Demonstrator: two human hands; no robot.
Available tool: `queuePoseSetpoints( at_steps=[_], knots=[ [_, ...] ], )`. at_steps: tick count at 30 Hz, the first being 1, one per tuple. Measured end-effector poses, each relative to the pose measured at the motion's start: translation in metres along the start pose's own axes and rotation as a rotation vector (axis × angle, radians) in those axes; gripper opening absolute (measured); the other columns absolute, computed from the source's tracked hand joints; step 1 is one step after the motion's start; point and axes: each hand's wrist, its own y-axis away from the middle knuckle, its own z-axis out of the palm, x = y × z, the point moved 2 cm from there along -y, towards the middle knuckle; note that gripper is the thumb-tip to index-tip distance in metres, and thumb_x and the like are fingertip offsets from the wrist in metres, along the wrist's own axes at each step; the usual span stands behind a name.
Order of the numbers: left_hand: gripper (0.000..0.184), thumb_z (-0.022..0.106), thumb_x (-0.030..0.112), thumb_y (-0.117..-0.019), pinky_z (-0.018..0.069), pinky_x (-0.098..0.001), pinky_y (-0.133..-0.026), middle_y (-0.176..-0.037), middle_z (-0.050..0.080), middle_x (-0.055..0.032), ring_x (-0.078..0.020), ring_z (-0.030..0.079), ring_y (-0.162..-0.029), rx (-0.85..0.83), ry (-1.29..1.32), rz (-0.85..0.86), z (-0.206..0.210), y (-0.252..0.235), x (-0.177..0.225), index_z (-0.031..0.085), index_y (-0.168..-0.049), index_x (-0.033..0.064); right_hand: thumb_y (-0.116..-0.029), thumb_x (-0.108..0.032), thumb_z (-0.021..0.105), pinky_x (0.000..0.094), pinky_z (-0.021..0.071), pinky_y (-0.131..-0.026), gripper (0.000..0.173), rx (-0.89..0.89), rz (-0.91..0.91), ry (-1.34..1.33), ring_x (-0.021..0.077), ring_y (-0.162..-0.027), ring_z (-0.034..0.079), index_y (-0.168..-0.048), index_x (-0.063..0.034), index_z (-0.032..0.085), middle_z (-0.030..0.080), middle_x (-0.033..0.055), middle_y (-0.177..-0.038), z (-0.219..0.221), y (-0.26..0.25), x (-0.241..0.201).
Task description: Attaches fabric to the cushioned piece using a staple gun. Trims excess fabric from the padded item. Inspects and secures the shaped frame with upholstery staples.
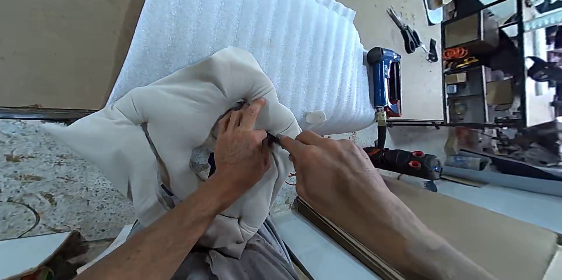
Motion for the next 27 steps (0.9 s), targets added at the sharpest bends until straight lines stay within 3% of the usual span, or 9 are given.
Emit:
queuePoseSetpoints(
  at_steps=[5, 9, 12, 14, 17, 19, 24, 27],
  knots=[
    [0.017, 0.066, 0.02, -0.0889, 0.0398, -0.055, -0.111, -0.159, 0.046, -0.0052, -0.0301, 0.048, -0.139, 0.004, 0.031, -0.005, 0.0, 0.0, -0.001, 0.077, -0.08, 0.0113, -0.0918, -0.018, 0.059, 0.0366, 0.0482, -0.045, 0.022, 0.011, 0.014, -0.122, 0.0183, -0.055, 0.059, -0.104, -0.0124, 0.077, 0.059, 0.0019, -0.073, -0.001, -0.002, 0.006],
    [0.015, 0.067, 0.018, -0.0906, 0.0426, -0.0562, -0.105, -0.16, 0.043, -0.0049, -0.0315, 0.052, -0.132, -0.063, 0.021, -0.007, -0.007, -0.004, 0.0, 0.077, -0.081, 0.0117, -0.0913, -0.017, 0.062, 0.0377, 0.0514, -0.05, 0.02, -0.013, 0.075, -0.173, 0.0178, -0.061, 0.063, -0.103, -0.0138, 0.077, 0.062, 0.0003, -0.072, -0.005, -0.004, 0.009],
    [0.016, 0.067, 0.023, -0.0916, 0.0442, -0.0557, -0.097, -0.16, 0.043, -0.0022, -0.0321, 0.054, -0.124, -0.188, -0.054, 0.026, -0.016, -0.014, -0.005, 0.078, -0.082, 0.0166, -0.0921, -0.021, 0.058, 0.0402, 0.0491, -0.049, 0.025, 0.013, 0.103, -0.15, 0.0187, -0.059, 0.063, -0.105, -0.0166, 0.079, 0.063, -0.001, -0.067, -0.008, -0.003, 0.011],
    [0.018, 0.065, 0.03, -0.0919, 0.0403, -0.0574, -0.097, -0.157, 0.046, -0.0025, -0.032, 0.053, -0.126, -0.223, -0.13, 0.112, -0.015, -0.02, -0.011, 0.078, -0.082, 0.0215, -0.0928, -0.024, 0.055, 0.0401, 0.0465, -0.048, 0.026, -0.025, 0.136, -0.137, 0.0172, -0.058, 0.062, -0.104, -0.0206, 0.079, 0.062, -0.0035, -0.064, -0.009, -0.004, 0.012],
    [0.019, 0.063, 0.031, -0.0911, 0.0256, -0.0663, -0.111, -0.16, 0.042, -0.0003, -0.0351, 0.029, -0.15, -0.197, -0.122, 0.242, -0.014, -0.022, -0.018, 0.076, -0.082, 0.022, -0.0942, -0.024, 0.056, 0.0409, 0.0474, -0.048, 0.025, -0.066, 0.182, -0.144, 0.018, -0.059, 0.062, -0.105, -0.021, 0.079, 0.062, -0.003, -0.066, -0.012, -0.005, 0.006],
    [0.021, 0.061, 0.028, -0.0916, 0.0159, -0.0666, -0.118, -0.164, 0.038, 0.0015, -0.0315, 0.016, -0.158, -0.204, -0.089, 0.29, -0.014, -0.023, -0.019, 0.078, -0.084, 0.0192, -0.093, -0.023, 0.059, 0.0419, 0.0474, -0.047, 0.021, -0.051, 0.209, -0.126, 0.0208, -0.059, 0.062, -0.101, -0.0194, 0.078, 0.061, -0.0008, -0.065, -0.011, -0.004, -0.001],
    [0.025, 0.056, 0.025, -0.0939, 0.0137, -0.0636, -0.121, -0.158, 0.048, 0.0042, -0.0208, 0.031, -0.154, -0.221, -0.015, 0.242, -0.01, -0.027, -0.02, 0.078, -0.083, 0.0186, -0.09, -0.021, 0.063, 0.0395, 0.0442, -0.044, 0.014, -0.06, 0.283, -0.078, 0.0212, -0.056, 0.06, -0.093, -0.0178, 0.076, 0.056, 0.0003, -0.063, -0.01, -0.004, -0.017],
    [0.024, 0.058, 0.024, -0.0921, 0.0156, -0.062, -0.121, -0.156, 0.049, 0.0038, -0.0212, 0.033, -0.152, -0.227, 0.026, 0.233, -0.008, -0.03, -0.022, 0.079, -0.083, 0.0185, -0.0918, -0.021, 0.061, 0.0406, 0.0454, -0.046, 0.015, -0.077, 0.317, -0.123, 0.0206, -0.058, 0.061, -0.093, -0.0186, 0.075, 0.057, -0.0008, -0.062, -0.011, -0.004, -0.017]
  ],
)
